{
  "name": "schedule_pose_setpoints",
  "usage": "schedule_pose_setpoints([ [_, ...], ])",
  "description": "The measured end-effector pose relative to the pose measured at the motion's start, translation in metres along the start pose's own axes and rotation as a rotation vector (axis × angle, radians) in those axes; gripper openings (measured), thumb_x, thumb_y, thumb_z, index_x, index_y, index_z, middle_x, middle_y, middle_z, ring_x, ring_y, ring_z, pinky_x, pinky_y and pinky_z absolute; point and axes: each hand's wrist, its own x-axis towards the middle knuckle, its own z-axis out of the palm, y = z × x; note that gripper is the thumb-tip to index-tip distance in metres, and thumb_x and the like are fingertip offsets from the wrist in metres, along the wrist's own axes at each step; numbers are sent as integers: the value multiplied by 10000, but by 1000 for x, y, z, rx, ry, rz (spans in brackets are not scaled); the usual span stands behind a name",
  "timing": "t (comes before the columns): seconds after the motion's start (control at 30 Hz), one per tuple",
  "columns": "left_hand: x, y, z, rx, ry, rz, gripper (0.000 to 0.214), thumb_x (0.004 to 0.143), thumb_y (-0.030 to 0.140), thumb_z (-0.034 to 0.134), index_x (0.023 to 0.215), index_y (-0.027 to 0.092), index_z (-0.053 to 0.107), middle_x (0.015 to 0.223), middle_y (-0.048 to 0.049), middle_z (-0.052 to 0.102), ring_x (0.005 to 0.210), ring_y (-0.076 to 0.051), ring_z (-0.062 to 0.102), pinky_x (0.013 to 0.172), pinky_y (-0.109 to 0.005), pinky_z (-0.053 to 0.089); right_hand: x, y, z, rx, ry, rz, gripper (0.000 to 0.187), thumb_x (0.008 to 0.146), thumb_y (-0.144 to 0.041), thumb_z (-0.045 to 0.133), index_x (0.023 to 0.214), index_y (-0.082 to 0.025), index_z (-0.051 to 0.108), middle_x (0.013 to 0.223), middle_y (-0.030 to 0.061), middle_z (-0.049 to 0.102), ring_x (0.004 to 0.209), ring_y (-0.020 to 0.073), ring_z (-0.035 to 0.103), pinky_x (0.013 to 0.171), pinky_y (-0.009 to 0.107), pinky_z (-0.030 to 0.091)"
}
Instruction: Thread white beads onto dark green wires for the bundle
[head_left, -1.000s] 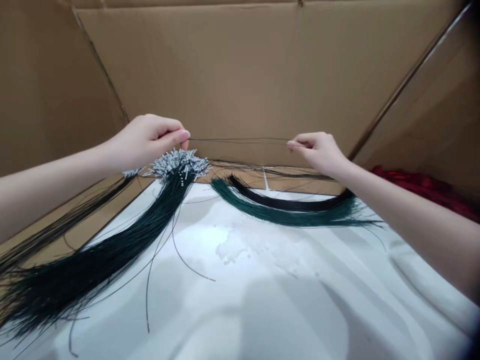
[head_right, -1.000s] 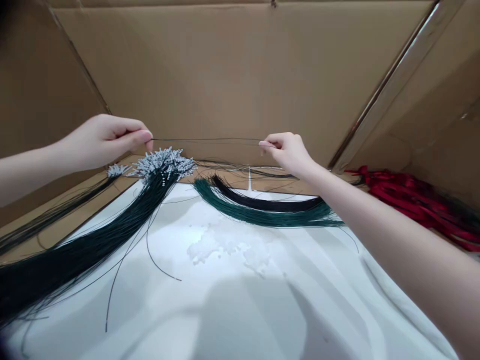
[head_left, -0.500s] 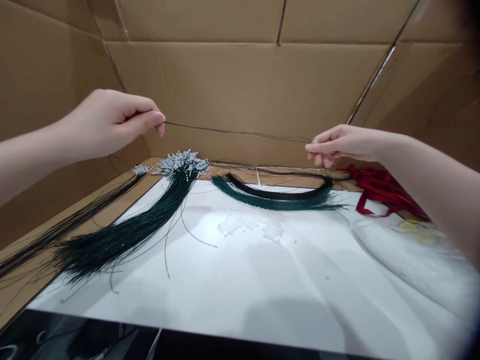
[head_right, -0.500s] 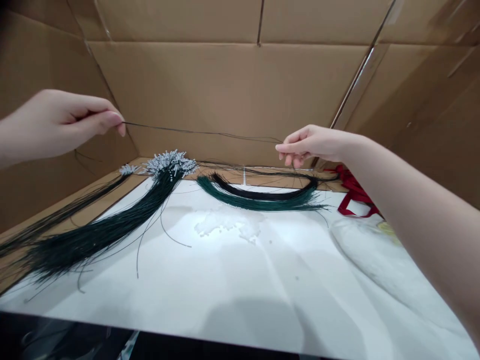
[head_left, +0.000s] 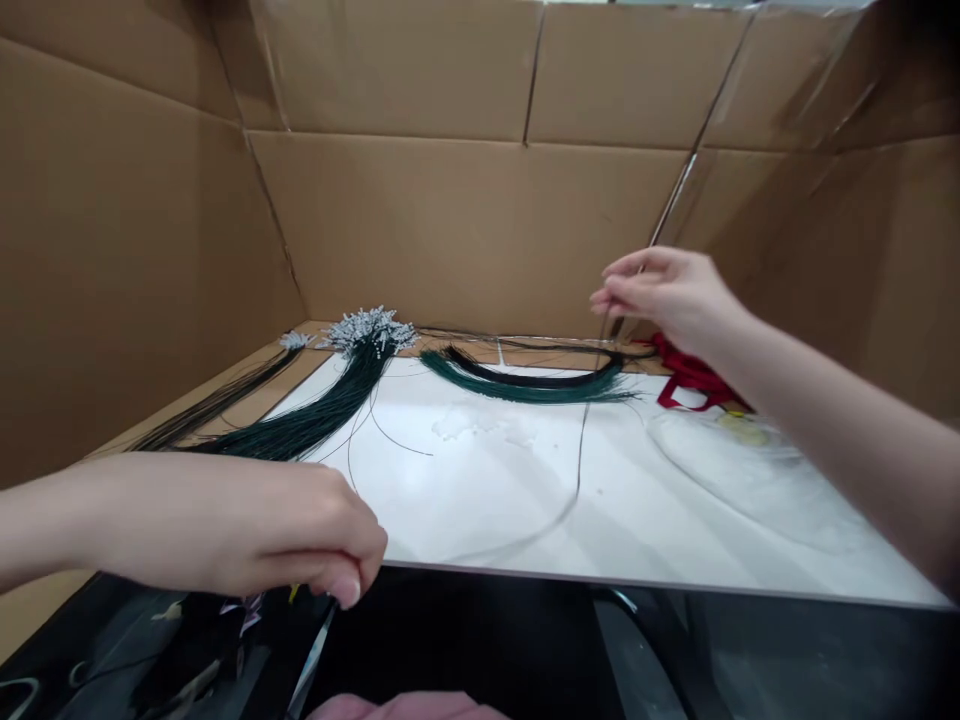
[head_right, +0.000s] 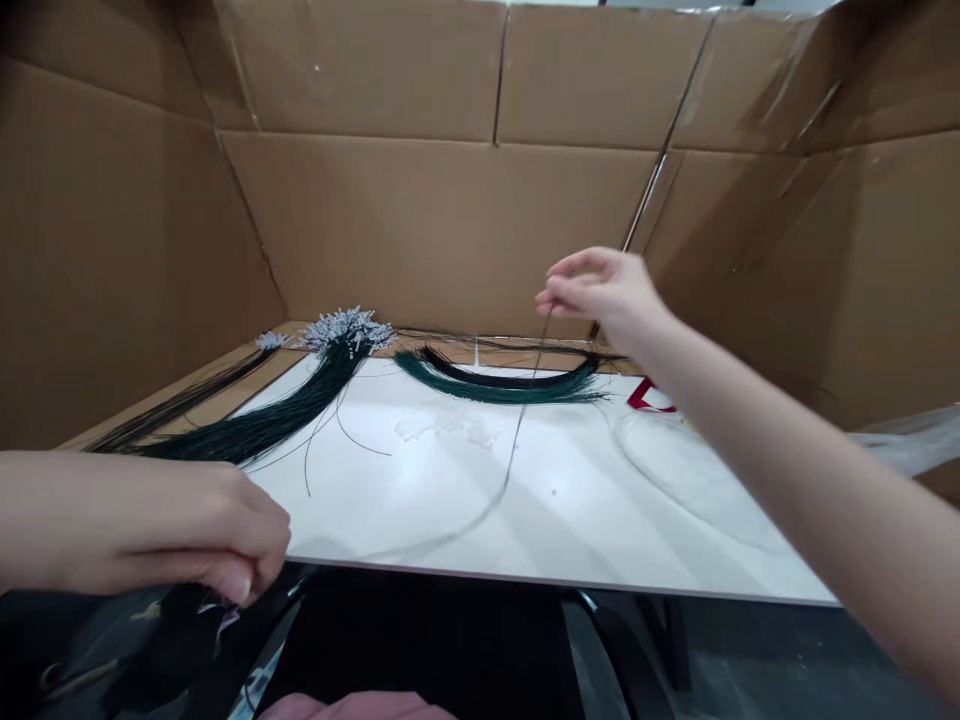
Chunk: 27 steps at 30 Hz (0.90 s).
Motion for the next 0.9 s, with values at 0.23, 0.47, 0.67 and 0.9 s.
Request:
schedule_pose_setpoints([
  [0.23, 66, 8, 40, -345, -166, 16, 477, 961, 504, 369, 1038, 138, 664, 799, -36, 649, 802, -146, 621, 710, -242, 496, -100, 9, 73, 252, -569, 24, 1028, 833, -196, 721, 1550, -296, -9, 692, -1, 720, 581, 181, 706, 514, 279, 562],
  [0.47, 102, -1, 102, -809, -197, -38, 377, 952, 454, 488, 1081, 127, 624, 819, -36, 626, 720, -111, 582, 686, -226, 489, -124, 30, 89, 276, -743, 176, 1182, 832, -116, 697, 1504, -380, -239, 691, -21, 697, 570, 169, 667, 521, 292, 542],
  [0.67, 114, -5, 135, -1011, -210, -84, 296, 916, 383, 590, 838, 102, 642, 634, 5, 563, 591, -73, 524, 563, -179, 416, -131, 60, 94, 292, -805, 289, 1210, 850, -151, 684, 1458, -354, -342, 716, -18, 690, 549, 154, 641, 522, 294, 534],
  [0.9, 105, -15, 148, -1046, -316, -90, 292, 910, 358, 599, 775, 100, 624, 618, 3, 570, 548, -64, 507, 540, -180, 399, -119, 85, 93, 169, -686, 105, 616, 896, -403, 628, 1450, -250, 405, 975, 70, 669, 816, 162, 647, 673, 284, 531],
])
